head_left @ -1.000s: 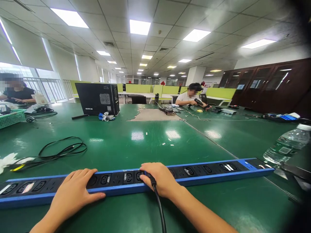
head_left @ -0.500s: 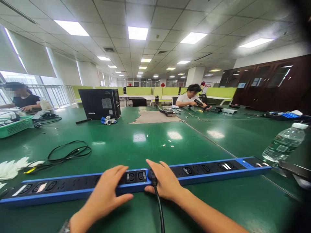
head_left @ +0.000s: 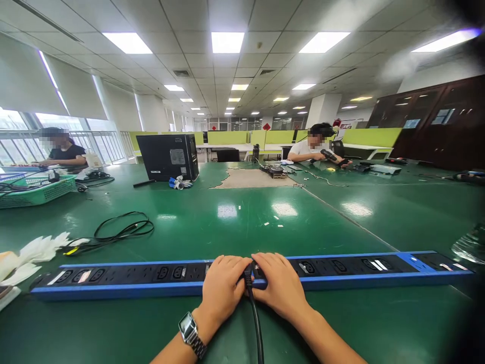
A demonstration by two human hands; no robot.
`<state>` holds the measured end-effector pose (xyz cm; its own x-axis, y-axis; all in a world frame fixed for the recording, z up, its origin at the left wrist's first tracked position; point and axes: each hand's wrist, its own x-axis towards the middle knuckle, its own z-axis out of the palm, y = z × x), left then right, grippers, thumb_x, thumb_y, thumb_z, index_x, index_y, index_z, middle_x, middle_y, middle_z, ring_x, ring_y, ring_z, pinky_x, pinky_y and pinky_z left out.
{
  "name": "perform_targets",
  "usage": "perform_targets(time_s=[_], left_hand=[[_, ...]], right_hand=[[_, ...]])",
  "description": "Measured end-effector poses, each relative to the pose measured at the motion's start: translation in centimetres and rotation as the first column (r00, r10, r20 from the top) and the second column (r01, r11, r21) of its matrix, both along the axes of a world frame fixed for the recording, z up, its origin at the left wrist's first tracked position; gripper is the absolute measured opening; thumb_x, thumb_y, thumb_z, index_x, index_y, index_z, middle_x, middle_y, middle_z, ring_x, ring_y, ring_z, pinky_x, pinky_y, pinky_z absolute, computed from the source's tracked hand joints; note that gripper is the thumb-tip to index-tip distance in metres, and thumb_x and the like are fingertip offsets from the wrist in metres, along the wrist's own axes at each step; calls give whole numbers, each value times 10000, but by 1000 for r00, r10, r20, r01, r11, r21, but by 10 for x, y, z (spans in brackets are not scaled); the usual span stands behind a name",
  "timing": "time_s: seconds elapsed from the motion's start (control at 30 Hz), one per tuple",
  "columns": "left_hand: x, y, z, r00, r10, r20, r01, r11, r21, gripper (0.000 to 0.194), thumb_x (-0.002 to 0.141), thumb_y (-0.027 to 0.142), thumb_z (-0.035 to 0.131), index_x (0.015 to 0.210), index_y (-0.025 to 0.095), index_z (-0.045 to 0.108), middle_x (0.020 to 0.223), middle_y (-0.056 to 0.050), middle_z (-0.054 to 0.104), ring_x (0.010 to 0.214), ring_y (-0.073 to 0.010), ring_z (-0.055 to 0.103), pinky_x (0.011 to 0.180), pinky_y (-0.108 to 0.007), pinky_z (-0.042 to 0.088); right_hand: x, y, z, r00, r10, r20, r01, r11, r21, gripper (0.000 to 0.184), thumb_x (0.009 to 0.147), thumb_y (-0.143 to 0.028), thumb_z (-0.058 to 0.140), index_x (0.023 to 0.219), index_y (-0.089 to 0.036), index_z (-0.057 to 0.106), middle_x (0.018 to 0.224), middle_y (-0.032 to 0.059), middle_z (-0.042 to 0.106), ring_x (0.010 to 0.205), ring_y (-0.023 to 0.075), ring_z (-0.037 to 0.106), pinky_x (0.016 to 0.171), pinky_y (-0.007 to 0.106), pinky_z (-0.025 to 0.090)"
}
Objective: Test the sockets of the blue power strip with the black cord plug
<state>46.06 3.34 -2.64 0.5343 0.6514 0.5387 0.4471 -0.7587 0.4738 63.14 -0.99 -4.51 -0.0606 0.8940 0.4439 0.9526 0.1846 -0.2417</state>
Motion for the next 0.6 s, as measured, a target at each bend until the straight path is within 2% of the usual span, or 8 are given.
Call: perform_targets(time_s=[0.07,0.1,0.17,0.2,0.3,0.4,0.5,0.6], left_hand=[[-5,4,12,947,133,292,-118,991,-68,270,918,324,510,1153,247,617,1081,-52,710,958,-204,662,865,-352,528],[-11,8,21,868,237,436,-204,971,-123,297,930,379,493,1161,228,604,1084,-61,707,941,-201,669,853,-342,534],[-31,15,36,735,386,558,-321,922,-215,391,936,466,468,1215,209,564,1112,-76,697,955,-211,670,876,-361,528],[-44,19,41,720,409,561,-345,912,-222,419,926,497,476,1209,202,565,1107,-81,700,968,-218,668,902,-375,518],[-87,23,36,834,410,370,-339,909,-244,453,899,545,487,1181,203,582,1096,-87,713,1055,-244,647,973,-409,482],[-118,22,12,924,361,126,-324,915,-240,446,908,541,459,1183,216,594,1123,-92,710,1054,-252,652,955,-416,497],[-125,22,-6,961,275,-34,-277,956,-100,406,910,494,484,1189,230,615,1144,-91,704,1070,-259,640,973,-440,485],[-121,24,-4,975,174,-142,-175,985,3,356,923,421,496,1206,241,616,1160,-84,699,1088,-246,630,979,-428,485]], right_hand=[[0,0,0,1000,-10,8,10,1000,-14,620,672,-452,761,1216,-190,618,1239,93,654,1154,282,580,1069,499,377],[0,-1,1,1000,-13,12,14,1000,-21,647,664,-478,768,1221,-186,617,1245,97,651,1160,287,576,1071,503,376],[-1,-2,2,1000,-15,16,16,1000,-27,670,661,-507,769,1233,-192,614,1260,96,643,1174,289,569,1079,504,371],[-1,-2,3,1000,-15,16,15,1000,-25,664,668,-512,763,1235,-199,614,1263,93,642,1175,286,570,1080,502,372],[-1,-2,2,1000,-25,11,25,1000,-13,646,678,-515,747,1228,-202,620,1247,88,651,1156,281,582,1069,504,386],[-1,-1,0,1000,-22,10,22,1000,6,634,681,-512,733,1227,-209,622,1242,85,654,1155,280,583,1078,507,376],[-1,-1,-3,1000,-22,10,22,1000,18,610,702,-510,707,1237,-233,615,1261,74,645,1170,278,575,1093,510,356],[-1,-1,-3,999,-35,18,35,999,-7,638,691,-507,718,1249,-219,606,1277,70,635,1185,276,564,1105,504,347]])
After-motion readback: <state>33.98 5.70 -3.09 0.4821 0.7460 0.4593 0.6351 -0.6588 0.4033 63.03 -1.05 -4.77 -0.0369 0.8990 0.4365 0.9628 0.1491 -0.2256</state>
